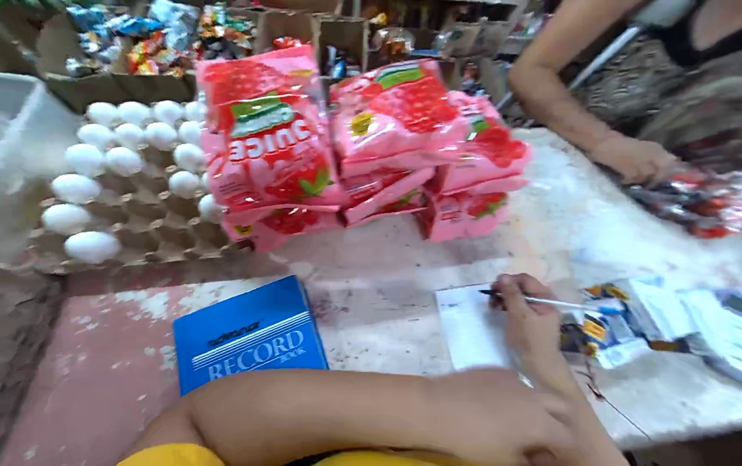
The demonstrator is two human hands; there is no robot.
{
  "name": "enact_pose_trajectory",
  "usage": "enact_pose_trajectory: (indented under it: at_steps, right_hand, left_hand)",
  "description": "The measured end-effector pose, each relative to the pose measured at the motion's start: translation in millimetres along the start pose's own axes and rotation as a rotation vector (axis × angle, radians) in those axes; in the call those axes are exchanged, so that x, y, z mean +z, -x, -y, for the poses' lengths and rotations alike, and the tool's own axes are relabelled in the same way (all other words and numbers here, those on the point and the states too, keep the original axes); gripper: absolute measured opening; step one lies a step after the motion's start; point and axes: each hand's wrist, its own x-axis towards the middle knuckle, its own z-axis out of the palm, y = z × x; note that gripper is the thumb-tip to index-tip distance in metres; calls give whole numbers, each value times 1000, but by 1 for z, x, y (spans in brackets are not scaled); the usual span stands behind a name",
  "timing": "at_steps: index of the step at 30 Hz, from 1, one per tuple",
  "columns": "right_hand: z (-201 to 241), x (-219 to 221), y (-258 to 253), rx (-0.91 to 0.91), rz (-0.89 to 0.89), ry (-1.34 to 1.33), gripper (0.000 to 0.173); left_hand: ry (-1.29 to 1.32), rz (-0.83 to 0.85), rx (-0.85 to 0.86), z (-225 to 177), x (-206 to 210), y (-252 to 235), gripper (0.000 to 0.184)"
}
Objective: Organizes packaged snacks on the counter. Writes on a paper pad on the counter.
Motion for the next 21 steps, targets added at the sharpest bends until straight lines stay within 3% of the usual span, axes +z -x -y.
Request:
enact_pose_trajectory:
  at_steps: [1,3,5,8,11,14,19,21]
  right_hand:
    - [2,0,0,21,21,23,13]
    - [3,-1,-1,48,33,56,14]
    - [4,-1,-5,77,16,63,19]
    - [5,-4,-8,147,22,103,26]
    - [5,-3,-9,182,58,104,29]
    - [6,-2,-9,183,59,110,30]
    - [5,-1,-10,181,37,72,31]
    - [7,0,-10,198,28,83,30]
  left_hand:
    - [-158,19,-55,19,9,-1,7]
    - [-355,53,-132,41,17,0,24]
    - [-370,30,-142,45,15,-1,47]
    - [-409,8,-133,44,15,1,59]
    - [-386,65,-201,42,19,1,57]
    - [-430,15,-217,44,25,1,51]
    - [-621,-8,-278,46,32,0,20]
    - [-628,25,-331,43,34,1,21]
